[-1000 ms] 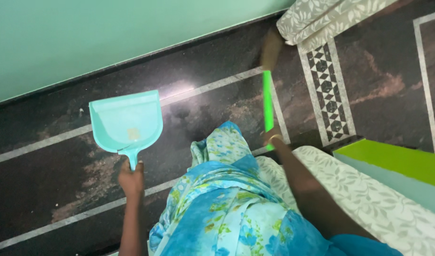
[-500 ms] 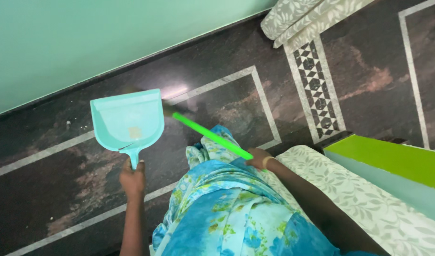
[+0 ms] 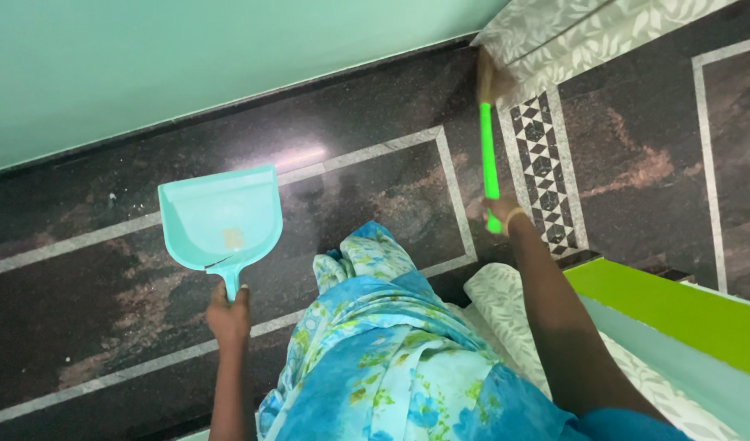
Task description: The person sweeps the floor using a broom and a dustpan, moving along the hallway and near a bed.
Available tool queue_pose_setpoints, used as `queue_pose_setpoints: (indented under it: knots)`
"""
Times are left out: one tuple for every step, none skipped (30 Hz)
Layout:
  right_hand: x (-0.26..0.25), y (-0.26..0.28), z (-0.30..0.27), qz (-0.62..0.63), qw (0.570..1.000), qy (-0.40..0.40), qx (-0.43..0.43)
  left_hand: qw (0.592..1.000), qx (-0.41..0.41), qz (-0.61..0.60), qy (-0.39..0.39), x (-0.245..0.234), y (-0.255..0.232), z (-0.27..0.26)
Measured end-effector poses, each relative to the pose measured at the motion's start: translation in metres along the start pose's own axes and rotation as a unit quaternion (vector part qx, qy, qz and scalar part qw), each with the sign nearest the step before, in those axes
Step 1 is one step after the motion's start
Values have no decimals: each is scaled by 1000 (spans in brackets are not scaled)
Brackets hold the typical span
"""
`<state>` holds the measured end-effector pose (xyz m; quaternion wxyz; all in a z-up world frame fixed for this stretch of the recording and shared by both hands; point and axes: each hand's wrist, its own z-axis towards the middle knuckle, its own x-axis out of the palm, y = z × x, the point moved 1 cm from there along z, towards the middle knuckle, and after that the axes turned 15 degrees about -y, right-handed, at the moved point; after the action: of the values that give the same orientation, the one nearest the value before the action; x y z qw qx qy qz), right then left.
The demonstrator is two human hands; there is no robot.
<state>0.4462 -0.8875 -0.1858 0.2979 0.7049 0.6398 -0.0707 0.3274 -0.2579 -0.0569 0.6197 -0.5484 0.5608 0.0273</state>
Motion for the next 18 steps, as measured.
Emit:
queue_pose_setpoints:
  knots:
    - [12,12,8,25,999,22,10,1000,24,12,-1,-2,3,-1]
    - [34,22,11,53,996,61,37,999,47,25,-2,-4,6,-4]
    - [49,27,14,81,990,99,62,999,44,26,-4,-4,8,-8]
    - [61,23,11,-135,971,139,-138,999,49,11,-16,-4,10,-12]
    - [93,15,-1,-338,866,168,-328,998,56,-7,-28,-2,10,-12]
    - [127,-2,-17,-182,968,150,-90,998,54,-9,-30,-1,9,-12]
    - [153,-19,-34,-186,966,152,-92,999,48,5,-26,0,8,-14]
    - [176,-34,-53,-301,881,192,-309,999,41,19,-21,0,6,-16]
    - [199,-45,-72,-395,734,222,-507,999,38,18,-26,0,3,-18]
    - [220,-59,-90,-268,882,224,-316,999,21,0,-30,1,-1,-21]
    - [234,-74,-106,-120,966,207,-101,999,5,-17,-34,1,-5,-23]
    - [236,-81,-112,-122,965,210,-103,999,3,-18,-37,-1,-9,-25]
    - [235,-86,-118,-145,954,237,-110,999,-7,-15,-33,-2,-14,-25]
    - [233,-87,-124,-167,943,263,-117,999,-18,-12,-30,-3,-18,-25]
    - [227,-85,-126,-167,943,263,-119,999,-17,-14,-31,-3,-22,-25]
    - [215,-81,-125,-146,935,297,-126,999,-28,2,-22,-4,-24,-24]
    - [202,-78,-126,-126,925,333,-132,999,-40,19,-15,-6,-24,-25]
    - [183,-74,-126,-140,923,335,-132,999,-40,19,-17,-6,-23,-25]
